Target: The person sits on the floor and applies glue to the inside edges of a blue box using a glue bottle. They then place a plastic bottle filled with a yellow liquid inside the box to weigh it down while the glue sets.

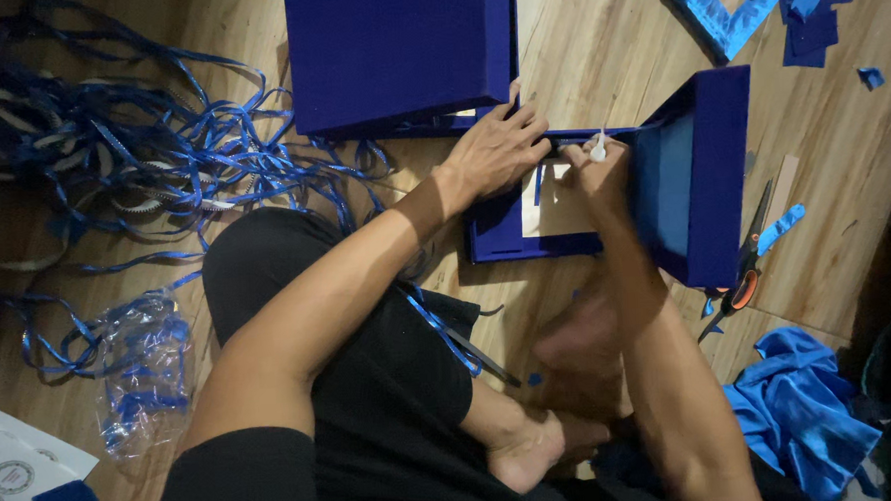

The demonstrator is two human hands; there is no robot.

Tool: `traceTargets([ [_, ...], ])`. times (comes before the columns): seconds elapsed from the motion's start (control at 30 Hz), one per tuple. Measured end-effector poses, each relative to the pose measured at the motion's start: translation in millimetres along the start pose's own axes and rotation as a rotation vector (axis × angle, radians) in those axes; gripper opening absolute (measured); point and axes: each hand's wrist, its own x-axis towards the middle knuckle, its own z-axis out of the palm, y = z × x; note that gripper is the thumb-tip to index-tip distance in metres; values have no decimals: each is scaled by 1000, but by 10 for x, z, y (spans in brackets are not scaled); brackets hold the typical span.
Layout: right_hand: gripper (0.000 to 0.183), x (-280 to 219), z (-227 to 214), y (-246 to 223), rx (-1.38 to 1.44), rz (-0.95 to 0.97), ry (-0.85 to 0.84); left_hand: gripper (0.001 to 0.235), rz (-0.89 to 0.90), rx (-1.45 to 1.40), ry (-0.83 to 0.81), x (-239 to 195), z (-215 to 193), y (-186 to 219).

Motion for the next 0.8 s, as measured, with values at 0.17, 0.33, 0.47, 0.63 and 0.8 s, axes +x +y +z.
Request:
traceTargets([
  [0.17, 38, -89, -42, 81, -12, -47, -128, 11, 7, -33, 11, -21, -2, -13],
  [0.33, 38, -157, -87, 68, 40, -39, -205, 11, 39, -53, 34, -27, 42, -56],
  [0.47, 37, -89, -116, 34, 39, -46, -237, 10, 44, -67, 57, -56, 77, -64],
  [0.63, 34, -85, -113, 45, 39, -68, -277, 10, 47, -62, 46, -45, 97, -59],
  [0.8, 33, -68, -91, 17, 30, -105, -273, 16, 60, -77, 22, -48, 132, -96],
])
